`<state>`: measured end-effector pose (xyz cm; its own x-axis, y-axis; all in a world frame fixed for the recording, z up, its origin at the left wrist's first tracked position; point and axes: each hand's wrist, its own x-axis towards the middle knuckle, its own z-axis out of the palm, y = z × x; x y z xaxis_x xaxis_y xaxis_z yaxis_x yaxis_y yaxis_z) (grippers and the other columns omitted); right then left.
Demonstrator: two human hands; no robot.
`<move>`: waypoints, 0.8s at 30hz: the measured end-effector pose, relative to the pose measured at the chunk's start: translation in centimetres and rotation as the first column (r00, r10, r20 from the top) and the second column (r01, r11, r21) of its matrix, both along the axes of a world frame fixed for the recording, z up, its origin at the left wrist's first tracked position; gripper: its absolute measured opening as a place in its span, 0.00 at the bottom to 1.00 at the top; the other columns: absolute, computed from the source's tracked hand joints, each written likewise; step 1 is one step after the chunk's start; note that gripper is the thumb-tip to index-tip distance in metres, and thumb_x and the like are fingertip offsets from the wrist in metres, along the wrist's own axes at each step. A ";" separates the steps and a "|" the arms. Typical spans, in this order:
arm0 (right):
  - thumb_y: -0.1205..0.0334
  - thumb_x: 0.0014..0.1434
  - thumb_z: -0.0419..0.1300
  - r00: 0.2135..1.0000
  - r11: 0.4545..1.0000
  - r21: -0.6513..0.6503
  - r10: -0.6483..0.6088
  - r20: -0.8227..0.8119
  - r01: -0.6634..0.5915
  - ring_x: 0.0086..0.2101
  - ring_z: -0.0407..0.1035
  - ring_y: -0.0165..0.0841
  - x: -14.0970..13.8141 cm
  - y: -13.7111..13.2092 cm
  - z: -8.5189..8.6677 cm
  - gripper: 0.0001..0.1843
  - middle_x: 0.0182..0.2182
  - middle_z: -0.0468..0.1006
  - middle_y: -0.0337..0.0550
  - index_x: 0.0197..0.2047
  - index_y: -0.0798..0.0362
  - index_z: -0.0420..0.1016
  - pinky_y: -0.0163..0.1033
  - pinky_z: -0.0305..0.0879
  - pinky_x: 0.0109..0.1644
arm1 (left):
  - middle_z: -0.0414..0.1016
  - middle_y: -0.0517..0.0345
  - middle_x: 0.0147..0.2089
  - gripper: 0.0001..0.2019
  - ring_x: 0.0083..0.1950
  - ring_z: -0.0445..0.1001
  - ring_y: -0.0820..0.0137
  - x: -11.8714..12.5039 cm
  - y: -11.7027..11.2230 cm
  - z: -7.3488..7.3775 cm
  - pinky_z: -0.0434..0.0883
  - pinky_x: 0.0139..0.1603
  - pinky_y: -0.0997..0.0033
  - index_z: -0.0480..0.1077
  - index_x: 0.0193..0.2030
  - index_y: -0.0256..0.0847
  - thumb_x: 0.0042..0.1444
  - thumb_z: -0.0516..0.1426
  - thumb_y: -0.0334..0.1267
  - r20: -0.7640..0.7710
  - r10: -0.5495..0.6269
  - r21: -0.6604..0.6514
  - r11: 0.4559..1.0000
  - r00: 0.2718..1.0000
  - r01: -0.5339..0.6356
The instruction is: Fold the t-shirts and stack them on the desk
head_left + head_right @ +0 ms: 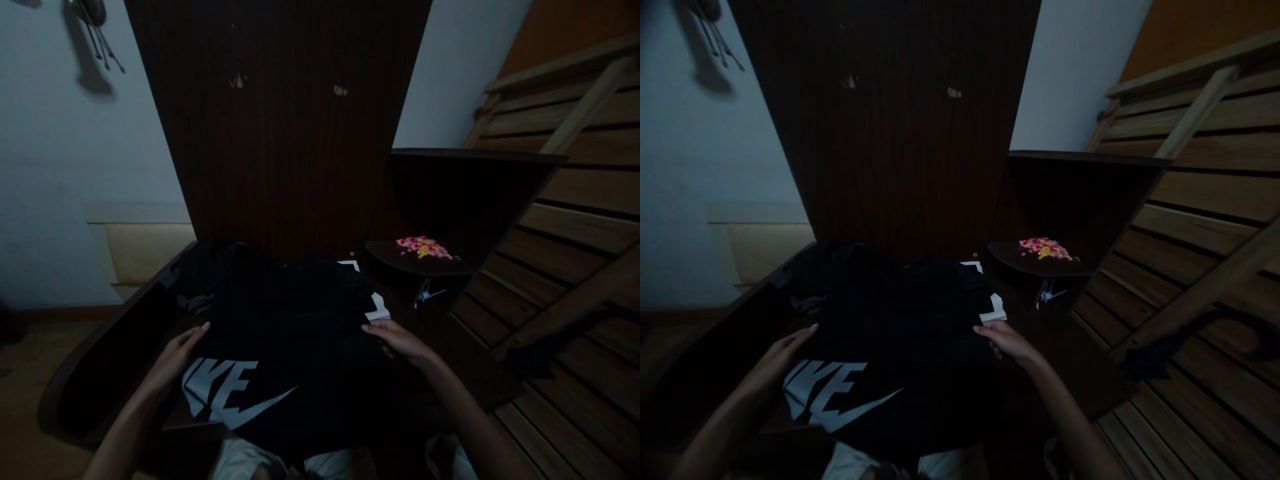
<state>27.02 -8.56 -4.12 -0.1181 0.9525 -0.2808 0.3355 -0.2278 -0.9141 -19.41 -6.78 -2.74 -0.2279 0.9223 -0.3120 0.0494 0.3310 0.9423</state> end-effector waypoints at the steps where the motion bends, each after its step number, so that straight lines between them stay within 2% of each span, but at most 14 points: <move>1: 0.33 0.48 0.61 0.998 0.999 -0.026 0.048 0.033 -0.047 0.15 0.55 0.24 0.0 0.0 -0.4 0.27 0.16 0.62 0.30 0.27 0.50 0.63 0.32 0.50 0.19 | 0.82 0.50 0.36 0.19 0.38 0.82 0.59 -0.2 0.1 -0.2 0.78 0.37 0.65 0.74 0.39 0.41 0.47 0.65 0.53 0.006 0.001 -0.005 1.000 1.000 -0.001; 3: 0.33 0.47 0.61 0.988 0.992 -0.067 0.111 0.109 -0.104 0.15 0.56 0.25 0.2 0.1 -1.2 0.27 0.14 0.63 0.30 0.25 0.50 0.63 0.32 0.49 0.19 | 0.82 0.51 0.35 0.23 0.37 0.81 0.59 -0.8 0.3 -0.6 0.77 0.35 0.66 0.74 0.38 0.40 0.42 0.67 0.55 -0.004 -0.002 0.012 1.000 1.000 0.002; 5: 0.37 0.47 0.62 0.968 0.993 -0.028 0.117 0.220 -0.113 0.16 0.58 0.26 0.3 0.3 -1.5 0.25 0.14 0.64 0.31 0.24 0.50 0.61 0.33 0.51 0.20 | 0.81 0.55 0.33 0.27 0.35 0.80 0.61 -1.3 0.6 -1.1 0.76 0.32 0.68 0.73 0.35 0.41 0.33 0.71 0.56 -0.048 -0.005 0.071 0.997 0.999 0.009; 8: 0.50 0.47 0.66 0.911 0.983 0.176 -0.026 0.412 -0.052 0.21 0.61 0.27 0.5 0.7 -1.4 0.19 0.18 0.66 0.33 0.22 0.50 0.61 0.33 0.53 0.25 | 0.78 0.59 0.28 0.30 0.32 0.78 0.63 -1.6 0.8 -1.6 0.75 0.30 0.69 0.71 0.29 0.41 0.22 0.72 0.57 -0.123 -0.014 0.164 0.986 0.992 0.035; 10: 0.57 0.48 0.67 0.839 0.955 0.295 -0.144 0.524 -0.021 0.24 0.64 0.29 0.2 1.1 -1.0 0.14 0.20 0.68 0.34 0.24 0.50 0.63 0.34 0.54 0.27 | 0.78 0.60 0.27 0.30 0.32 0.78 0.62 -1.5 0.8 -1.6 0.75 0.31 0.69 0.70 0.28 0.41 0.21 0.73 0.55 -0.132 -0.034 0.173 0.983 0.991 0.057; 12: 0.60 0.50 0.65 0.766 0.924 0.382 -0.253 0.591 0.010 0.25 0.65 0.30 -0.5 1.7 -0.3 0.10 0.22 0.70 0.35 0.28 0.50 0.66 0.35 0.54 0.29 | 0.80 0.57 0.31 0.27 0.34 0.80 0.61 -1.1 1.1 -1.3 0.76 0.33 0.67 0.73 0.32 0.40 0.26 0.74 0.52 -0.070 -0.055 0.141 0.988 0.996 0.064; 14: 0.60 0.54 0.63 0.723 0.886 0.464 -0.323 0.610 0.004 0.27 0.67 0.31 -1.6 2.4 0.4 0.07 0.25 0.72 0.36 0.30 0.50 0.67 0.35 0.55 0.30 | 0.82 0.52 0.36 0.22 0.37 0.81 0.61 -0.7 1.7 -0.7 0.77 0.36 0.67 0.75 0.37 0.40 0.37 0.72 0.49 0.047 -0.023 0.095 0.995 0.999 0.019; 16: 0.60 0.56 0.60 0.709 0.838 0.542 -0.348 0.613 -0.057 0.31 0.68 0.33 -2.7 3.4 0.9 0.06 0.28 0.74 0.39 0.30 0.50 0.68 0.36 0.58 0.34 | 0.83 0.50 0.38 0.15 0.38 0.81 0.62 -0.3 2.7 0.0 0.77 0.38 0.68 0.77 0.39 0.38 0.48 0.67 0.46 0.176 0.046 0.052 0.997 0.983 -0.056; 18: 0.61 0.58 0.59 0.710 0.785 0.605 -0.351 0.611 -0.134 0.36 0.68 0.36 -3.9 4.6 1.3 0.05 0.32 0.75 0.42 0.30 0.50 0.69 0.39 0.60 0.41 | 0.82 0.49 0.38 0.11 0.37 0.81 0.64 -0.1 3.8 0.9 0.77 0.39 0.69 0.77 0.40 0.38 0.55 0.62 0.43 0.289 0.103 0.012 0.994 0.952 -0.111; 20: 0.62 0.58 0.59 0.722 0.750 0.635 -0.333 0.606 -0.187 0.40 0.68 0.37 -4.8 5.9 1.4 0.04 0.35 0.75 0.43 0.31 0.51 0.71 0.41 0.61 0.46 | 0.82 0.51 0.36 0.11 0.34 0.80 0.65 0.1 4.7 1.5 0.76 0.35 0.68 0.77 0.41 0.38 0.58 0.60 0.42 0.380 0.126 -0.029 0.992 0.916 -0.125; 24: 0.65 0.59 0.59 0.752 0.744 0.627 -0.272 0.600 -0.231 0.41 0.67 0.37 -5.9 8.5 1.1 0.03 0.38 0.75 0.44 0.34 0.51 0.73 0.42 0.61 0.49 | 0.79 0.59 0.30 0.07 0.24 0.76 0.71 0.9 5.1 2.1 0.72 0.27 0.74 0.76 0.41 0.41 0.55 0.61 0.35 0.447 0.159 -0.060 0.987 0.880 -0.148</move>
